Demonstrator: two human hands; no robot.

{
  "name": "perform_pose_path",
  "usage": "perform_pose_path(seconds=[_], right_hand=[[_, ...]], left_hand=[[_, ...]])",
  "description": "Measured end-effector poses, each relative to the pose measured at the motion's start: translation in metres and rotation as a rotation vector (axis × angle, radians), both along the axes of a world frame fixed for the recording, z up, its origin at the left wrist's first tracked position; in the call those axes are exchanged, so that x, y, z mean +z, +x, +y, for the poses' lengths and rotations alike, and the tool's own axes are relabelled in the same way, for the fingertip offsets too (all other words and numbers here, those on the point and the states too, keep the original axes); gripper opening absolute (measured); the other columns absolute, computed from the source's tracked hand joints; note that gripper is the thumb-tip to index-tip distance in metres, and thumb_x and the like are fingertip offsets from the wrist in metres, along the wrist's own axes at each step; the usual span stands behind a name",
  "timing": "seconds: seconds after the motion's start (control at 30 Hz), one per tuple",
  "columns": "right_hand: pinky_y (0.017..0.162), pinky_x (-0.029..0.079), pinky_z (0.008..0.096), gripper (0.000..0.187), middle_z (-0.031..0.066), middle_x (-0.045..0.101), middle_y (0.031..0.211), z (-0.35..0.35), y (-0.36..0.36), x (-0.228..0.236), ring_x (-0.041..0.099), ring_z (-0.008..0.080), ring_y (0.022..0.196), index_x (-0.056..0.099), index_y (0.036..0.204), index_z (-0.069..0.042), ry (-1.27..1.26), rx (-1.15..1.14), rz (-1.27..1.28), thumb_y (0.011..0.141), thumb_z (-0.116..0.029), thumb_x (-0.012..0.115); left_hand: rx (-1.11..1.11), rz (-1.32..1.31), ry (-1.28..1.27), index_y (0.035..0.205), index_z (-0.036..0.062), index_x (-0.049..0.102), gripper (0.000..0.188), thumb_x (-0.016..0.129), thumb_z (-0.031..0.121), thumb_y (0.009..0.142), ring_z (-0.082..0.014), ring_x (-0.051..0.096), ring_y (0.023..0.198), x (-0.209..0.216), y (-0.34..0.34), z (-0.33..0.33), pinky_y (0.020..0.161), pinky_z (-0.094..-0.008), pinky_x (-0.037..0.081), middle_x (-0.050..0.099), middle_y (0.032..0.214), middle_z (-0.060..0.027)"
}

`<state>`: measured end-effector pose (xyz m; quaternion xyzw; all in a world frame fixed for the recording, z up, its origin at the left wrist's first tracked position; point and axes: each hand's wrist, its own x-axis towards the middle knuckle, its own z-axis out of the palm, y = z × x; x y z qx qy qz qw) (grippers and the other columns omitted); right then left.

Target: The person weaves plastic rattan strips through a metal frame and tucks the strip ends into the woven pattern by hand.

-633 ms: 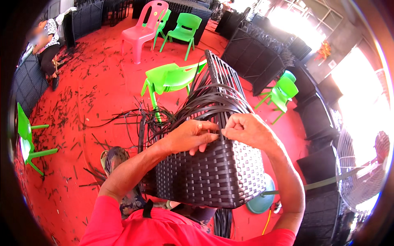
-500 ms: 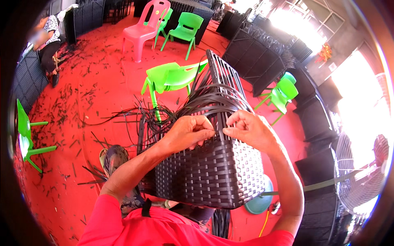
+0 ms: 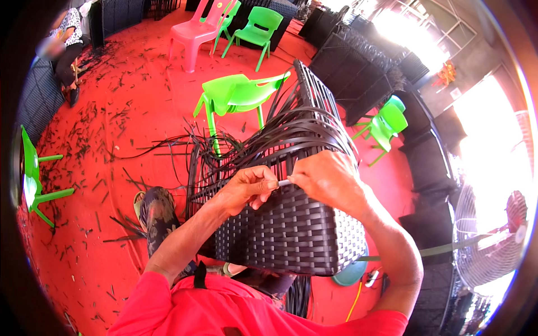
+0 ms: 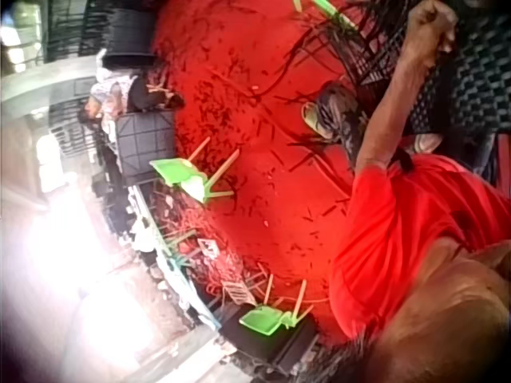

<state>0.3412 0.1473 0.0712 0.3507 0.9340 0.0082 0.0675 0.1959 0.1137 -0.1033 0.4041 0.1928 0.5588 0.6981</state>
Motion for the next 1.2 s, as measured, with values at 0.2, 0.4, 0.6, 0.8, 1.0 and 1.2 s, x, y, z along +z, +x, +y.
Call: perform_pose_path(seconds=[0.2,0.4,0.6,0.8,1.0,1.2], right_hand=[[0.052,0.043,0.0359,0.020,0.0136,0.054,0.055,0.001,0.009,0.003,0.056,0.0248,0.051,0.058,0.064,-0.001,-0.204,-0.238,0.217,0.069,-0.020,0.059],[0.056,0.042,0.0403,0.016,0.0145,0.056,0.057,0.006,0.008,-0.014,0.055,0.0311,0.054,0.058,0.061,-0.003,-0.002,-0.211,0.027,0.068,-0.017,0.056],[0.059,0.043,0.0429,0.013,0.0148,0.056,0.059,0.004,0.013,-0.010,0.058,0.0330,0.063,0.061,0.066,-0.005,-0.058,-0.222,-0.023,0.072,-0.016,0.058],[0.066,0.044,0.0442,0.012,0.0169,0.060,0.078,-0.003,0.011,-0.021,0.058,0.0357,0.075,0.062,0.083,-0.008,0.106,-0.107,0.141,0.079,-0.018,0.058],[0.063,0.044,0.0451,0.019,0.0165,0.058,0.069,-0.001,-0.013,-0.039,0.057,0.0366,0.071,0.060,0.074,-0.006,-0.172,-0.036,-0.141,0.081,-0.022,0.055],[0.060,0.045,0.0386,0.021,0.0154,0.059,0.062,0.019,-0.006,-0.042,0.058,0.0300,0.061,0.064,0.070,-0.004,-0.380,-0.296,0.029,0.070,-0.025,0.061]], left_hand=[[-0.180,0.104,-0.088,0.122,-0.0004,0.046,0.038,0.046,0.024,0.092,-0.0076,0.046,0.036,0.010,0.004,0.007,0.033,-0.0196,0.033,0.056,0.056,-0.0039],[-0.360,0.228,-0.056,0.134,0.0026,0.029,0.051,0.046,0.019,0.089,-0.0096,0.046,0.033,0.010,0.016,0.031,0.029,-0.0207,0.031,0.059,0.056,-0.0077],[-0.178,0.121,-0.127,0.089,0.0042,0.059,0.017,0.058,0.021,0.085,-0.0062,0.037,0.033,0.002,0.032,0.034,0.031,-0.0200,0.025,0.052,0.052,-0.0020],[0.022,0.125,-0.139,0.073,0.0066,0.054,0.020,0.062,0.021,0.084,-0.0043,0.035,0.036,-0.025,0.024,0.005,0.033,-0.0200,0.022,0.047,0.052,0.0014],[-0.006,-0.100,-0.201,0.079,0.0066,0.056,0.015,0.059,0.020,0.086,-0.0045,0.038,0.039,-0.060,0.008,-0.011,0.034,-0.0181,0.026,0.048,0.055,0.0020],[-0.133,-0.151,-0.246,0.096,0.0056,0.059,0.024,0.051,0.028,0.091,-0.0061,0.043,0.038,-0.050,0.003,-0.005,0.035,-0.0185,0.030,0.055,0.057,-0.0021]])
